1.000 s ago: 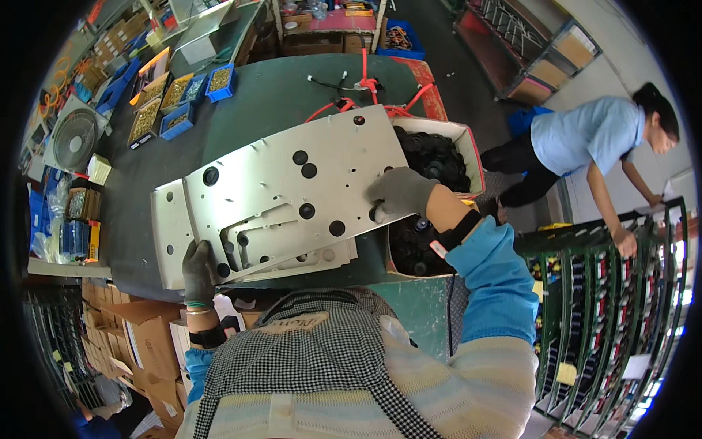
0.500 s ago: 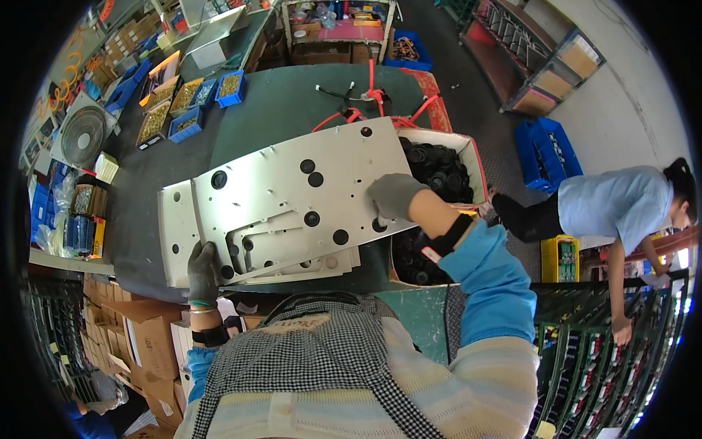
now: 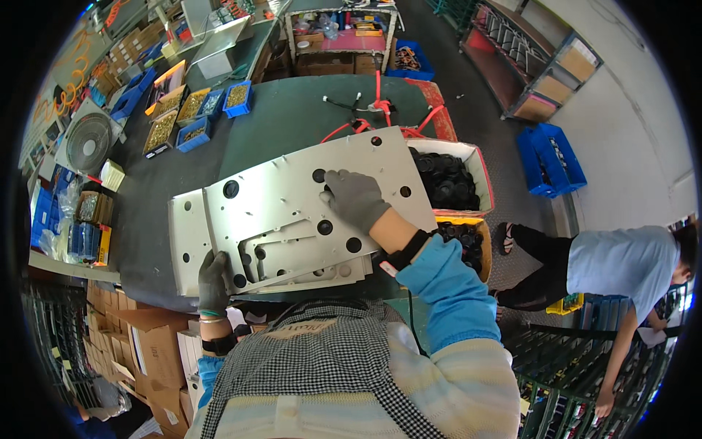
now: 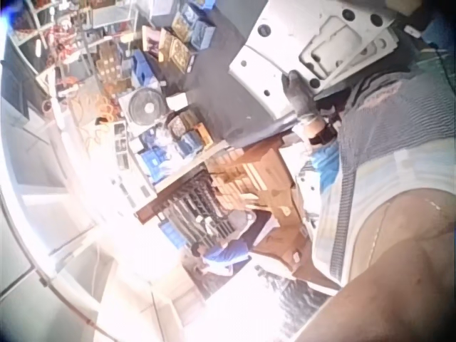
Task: The recorder retrieves metal plates from a storage rack, moves them to a workstation, and begins attaching black grommets or seals to pre-drilled holes in the chassis.
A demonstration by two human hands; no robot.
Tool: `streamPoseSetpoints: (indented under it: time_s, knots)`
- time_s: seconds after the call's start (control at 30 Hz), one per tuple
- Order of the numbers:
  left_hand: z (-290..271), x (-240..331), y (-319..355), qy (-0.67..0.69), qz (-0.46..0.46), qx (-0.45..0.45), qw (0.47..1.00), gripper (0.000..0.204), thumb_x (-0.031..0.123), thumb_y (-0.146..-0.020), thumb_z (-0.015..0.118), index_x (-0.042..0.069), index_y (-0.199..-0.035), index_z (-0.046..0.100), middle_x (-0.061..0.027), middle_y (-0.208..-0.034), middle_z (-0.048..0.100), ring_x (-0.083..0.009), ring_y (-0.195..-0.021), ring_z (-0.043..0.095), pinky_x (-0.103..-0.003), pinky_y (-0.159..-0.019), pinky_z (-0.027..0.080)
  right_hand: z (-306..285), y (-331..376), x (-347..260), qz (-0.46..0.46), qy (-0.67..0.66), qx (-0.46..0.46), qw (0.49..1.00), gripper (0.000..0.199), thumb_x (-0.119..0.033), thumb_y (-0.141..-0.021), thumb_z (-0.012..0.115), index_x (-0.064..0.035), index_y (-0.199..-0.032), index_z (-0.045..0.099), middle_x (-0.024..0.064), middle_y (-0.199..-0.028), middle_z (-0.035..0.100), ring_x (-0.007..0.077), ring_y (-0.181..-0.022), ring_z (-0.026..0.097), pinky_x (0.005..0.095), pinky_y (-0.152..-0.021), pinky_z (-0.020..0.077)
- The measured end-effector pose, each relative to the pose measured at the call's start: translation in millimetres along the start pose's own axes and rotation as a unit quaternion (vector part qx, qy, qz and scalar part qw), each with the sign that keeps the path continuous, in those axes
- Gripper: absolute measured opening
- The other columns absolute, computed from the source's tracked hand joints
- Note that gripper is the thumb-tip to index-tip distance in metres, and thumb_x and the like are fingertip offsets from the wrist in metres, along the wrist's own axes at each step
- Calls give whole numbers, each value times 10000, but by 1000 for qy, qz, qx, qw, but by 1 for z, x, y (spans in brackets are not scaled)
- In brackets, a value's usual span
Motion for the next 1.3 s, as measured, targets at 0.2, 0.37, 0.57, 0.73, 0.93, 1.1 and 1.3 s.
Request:
streamPoseSetpoints:
  time_s: [0.2, 0.37, 0.57, 0.73, 0.93, 1.1, 1.3]
  knots:
    - [1, -5, 12, 89, -22, -25, 995, 300, 132, -878, 460, -37, -1108, 550, -76, -906, 626, -151, -783, 606, -261, -715, 487, -66, 49, 95, 122, -126, -94, 980, 181, -243, -822, 599, -85, -896, 646, 152, -802, 647, 323, -799, 632, 413, -698, 494]
    - [3, -7, 12, 81, -29, -1, 996, 302, 127, -877, 463, -30, -1118, 555, -65, -913, 620, -152, -822, 592, -283, -757, 473, -57, 87, 137, 203, -21, 67, 977, 151, -213, -811, 595, -64, -828, 612, 142, -762, 633, 321, -747, 626, 424, -651, 494]
    - [-7, -17, 13, 37, -16, 7, 999, 279, 145, -880, 475, -26, -1074, 580, -47, -897, 610, -128, -796, 557, -262, -740, 446, -55, 97, 112, 209, 7, 90, 974, 137, -205, -785, 602, -71, -787, 574, 130, -762, 621, 324, -677, 613, 415, -599, 481]
    - [-5, -17, 21, 23, -6, 16, 1000, 258, 153, -883, 482, -19, -1045, 586, -37, -878, 603, -123, -790, 544, -263, -743, 439, -50, 94, 125, 233, 18, -25, 972, 159, -215, -790, 581, -61, -826, 581, 142, -757, 620, 333, -727, 621, 443, -645, 482]
    - [-7, -20, 22, 41, 8, 5, 999, 250, 147, -886, 478, -18, -1038, 587, -33, -872, 599, -122, -782, 542, -259, -738, 438, -51, 88, 123, 32, -63, -110, 991, 254, -310, -829, 614, -94, -961, 613, 84, -951, 620, 278, -899, 605, 386, -765, 477]
    - [-10, -24, 21, 44, 15, -25, 999, 319, 164, -878, 480, -33, -1119, 548, -82, -923, 633, -167, -787, 618, -259, -722, 500, -45, 66, 123, 19, -30, -211, 977, 359, -358, -758, 672, -99, -1001, 620, 97, -943, 623, 284, -924, 604, 395, -799, 466]
    - [-3, -16, 28, 45, 12, -15, 999, 273, 159, -890, 467, -12, -1078, 567, -70, -882, 640, -146, -753, 619, -245, -681, 498, -38, 61, 134, 81, -33, -319, 944, 519, -370, -645, 728, -31, -1028, 634, 169, -911, 633, 310, -907, 604, 393, -803, 450]
Point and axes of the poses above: each hand's wrist, its own y-axis away from the middle knuckle, its own z-axis out of the palm, x = y × z, the point moved 9 cm from there along -y, towards the middle knuckle
